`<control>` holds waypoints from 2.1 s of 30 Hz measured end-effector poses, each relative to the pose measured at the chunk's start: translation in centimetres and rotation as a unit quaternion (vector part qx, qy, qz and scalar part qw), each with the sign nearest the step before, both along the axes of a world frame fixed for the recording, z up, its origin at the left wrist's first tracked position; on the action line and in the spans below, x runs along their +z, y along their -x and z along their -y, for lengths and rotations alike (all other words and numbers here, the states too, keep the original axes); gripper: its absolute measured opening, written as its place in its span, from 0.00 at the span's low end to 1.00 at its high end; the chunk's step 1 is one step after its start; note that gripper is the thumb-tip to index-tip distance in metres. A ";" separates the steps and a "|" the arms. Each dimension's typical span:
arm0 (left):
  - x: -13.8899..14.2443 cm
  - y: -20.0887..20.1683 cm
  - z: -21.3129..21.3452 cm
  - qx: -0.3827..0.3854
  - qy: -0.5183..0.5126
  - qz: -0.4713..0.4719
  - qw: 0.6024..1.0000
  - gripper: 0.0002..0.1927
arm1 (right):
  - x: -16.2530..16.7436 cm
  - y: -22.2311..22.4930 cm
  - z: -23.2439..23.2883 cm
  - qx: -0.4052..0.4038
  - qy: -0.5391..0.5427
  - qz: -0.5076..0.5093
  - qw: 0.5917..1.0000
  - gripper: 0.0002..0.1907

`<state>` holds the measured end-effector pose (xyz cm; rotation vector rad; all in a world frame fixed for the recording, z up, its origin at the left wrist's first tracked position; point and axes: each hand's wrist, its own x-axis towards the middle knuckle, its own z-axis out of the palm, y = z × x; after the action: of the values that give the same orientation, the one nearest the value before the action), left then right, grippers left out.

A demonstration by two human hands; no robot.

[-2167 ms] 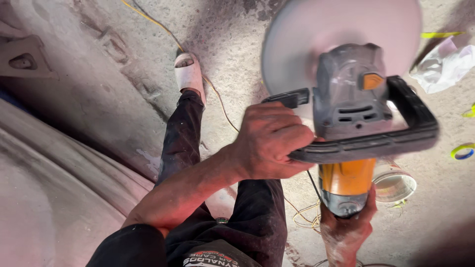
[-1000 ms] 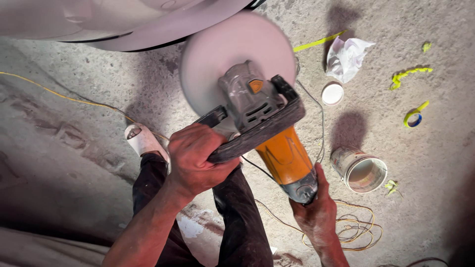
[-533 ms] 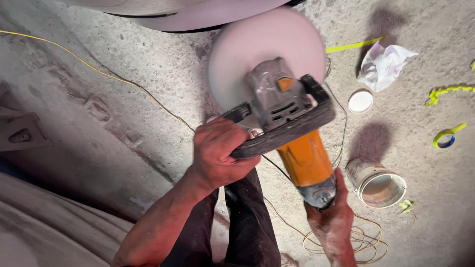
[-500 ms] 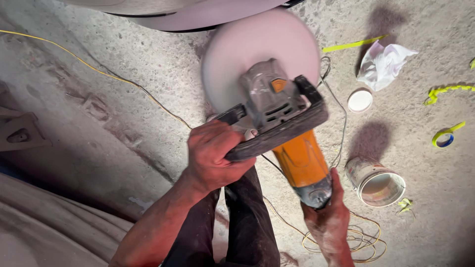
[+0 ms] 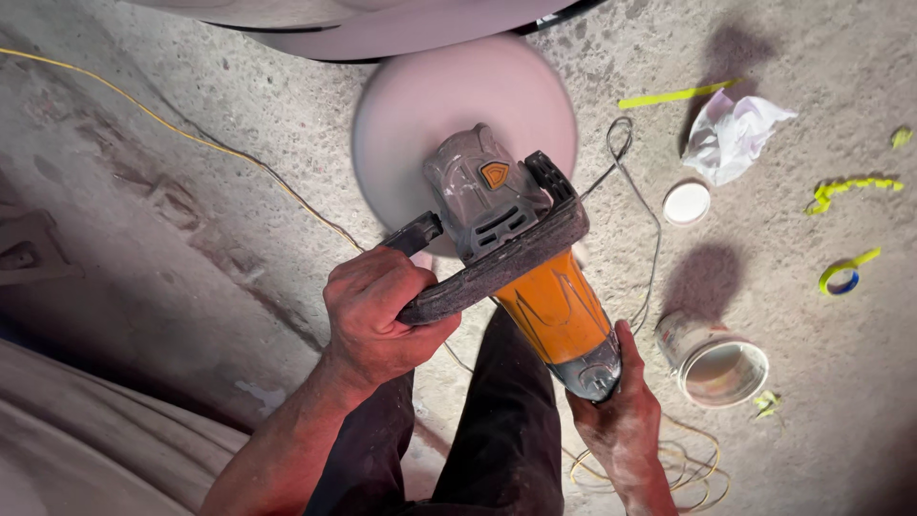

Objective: The person uses a rotary polisher with a buffing pad to polish the lower edge of a white car's rear bumper. They move the tool along the bumper's contour, maintaining contact with the surface throughout the clip.

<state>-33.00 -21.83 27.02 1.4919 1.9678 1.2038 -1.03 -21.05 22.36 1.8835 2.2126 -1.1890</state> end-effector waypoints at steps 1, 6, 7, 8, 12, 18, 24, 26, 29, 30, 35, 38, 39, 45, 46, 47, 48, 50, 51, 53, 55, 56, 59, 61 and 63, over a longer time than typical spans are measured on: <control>-0.1 -0.4 -0.3 0.007 -0.001 -0.005 1.000 0.13 | -0.2 -0.4 -0.8 0.005 0.001 0.002 1.000 0.53; 0.0 -4.2 -1.5 0.037 0.002 -0.014 0.999 0.13 | 0.0 -4.3 -4.8 0.067 -0.015 -0.053 0.996 0.52; -0.1 -5.0 -2.1 0.045 -0.002 -0.016 0.999 0.13 | -0.3 -5.1 -6.1 0.076 -0.009 -0.050 0.996 0.52; -0.1 -5.8 -2.6 0.054 -0.007 -0.018 0.998 0.12 | -0.5 -5.8 -7.3 0.086 -0.004 -0.048 0.995 0.53; 0.0 -9.0 -4.8 0.085 0.000 -0.016 0.996 0.13 | -0.1 -8.6 -10.9 0.107 -0.004 -0.013 0.994 0.52; 0.4 -12.4 -9.1 0.092 -0.015 -0.017 0.996 0.14 | 0.4 -11.9 -15.3 0.111 -0.014 0.024 0.993 0.53; 1.2 -15.3 -13.4 0.076 -0.021 -0.009 0.997 0.14 | 1.1 -15.3 -19.0 0.093 -0.026 0.025 0.995 0.56; 1.2 -15.8 -14.9 0.062 -0.036 -0.003 0.997 0.14 | 1.2 -16.0 -20.2 0.092 -0.042 0.028 0.994 0.55; 1.5 -16.6 -16.9 0.055 -0.037 -0.010 0.998 0.13 | 1.7 -16.8 -21.8 0.079 -0.050 0.038 0.995 0.56; 1.7 -16.7 -17.7 0.049 -0.038 -0.012 0.998 0.13 | 1.9 -16.9 -22.3 0.072 -0.049 0.042 0.995 0.56; 2.6 -17.5 -21.2 0.027 -0.053 -0.007 0.998 0.12 | 3.0 -17.6 -25.0 0.041 -0.041 0.035 0.998 0.55; 2.9 -17.9 -22.7 0.029 -0.069 -0.002 0.997 0.12 | 3.6 -17.9 -25.8 0.043 -0.066 0.019 0.997 0.55; 3.1 -18.0 -23.0 0.026 -0.068 -0.003 0.997 0.12 | 3.8 -18.0 -26.0 0.039 -0.067 0.023 0.997 0.54; 3.8 -18.1 -23.5 0.020 -0.049 0.008 0.999 0.12 | 4.4 -17.9 -26.5 0.020 -0.051 0.030 0.998 0.53; 3.9 -18.1 -23.6 0.017 -0.054 0.014 0.998 0.12 | 4.5 -17.8 -26.6 0.014 -0.042 0.029 0.999 0.53; 4.0 -18.1 -23.7 0.015 -0.058 0.022 0.998 0.13 | 4.6 -17.8 -26.6 0.008 -0.032 0.029 0.999 0.54; 4.1 -18.1 -23.8 0.019 -0.054 0.016 0.998 0.13 | 4.8 -17.9 -26.7 0.014 -0.032 0.028 0.999 0.54; 4.3 -18.0 -24.2 0.025 -0.054 -0.001 0.998 0.13 | 5.0 -17.9 -26.9 0.023 -0.042 0.023 0.999 0.54; 4.4 -18.1 -24.4 0.023 -0.053 0.006 0.998 0.13 | 5.2 -17.9 -27.0 0.016 -0.032 0.031 0.999 0.54; 4.8 -18.1 -25.0 0.019 -0.054 0.019 0.998 0.12 | 5.4 -18.0 -27.6 0.003 -0.014 0.047 0.999 0.54; 5.4 -18.0 -25.7 0.018 -0.054 0.024 0.998 0.12 | 5.8 -18.2 -28.3 0.014 -0.021 0.047 0.999 0.55; 5.6 -17.9 -26.0 0.017 -0.055 0.025 0.998 0.12 | 5.9 -18.2 -28.7 0.019 -0.024 0.046 0.998 0.55; 6.4 -17.9 -27.2 0.018 -0.046 0.044 0.998 0.12 | 6.9 -18.6 -30.0 0.013 -0.010 0.063 0.998 0.55; 7.0 -17.8 -27.5 0.017 -0.033 0.050 0.998 0.12 | 7.7 -18.9 -30.6 0.030 -0.010 0.070 0.997 0.55; 7.5 -17.7 -27.9 0.009 -0.019 0.052 0.998 0.12 | 8.3 -18.9 -31.1 0.030 0.012 0.094 0.995 0.55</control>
<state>-15.33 6.08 34.51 1.4032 1.9041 1.3049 17.85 10.01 30.70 1.8233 2.1296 -0.9791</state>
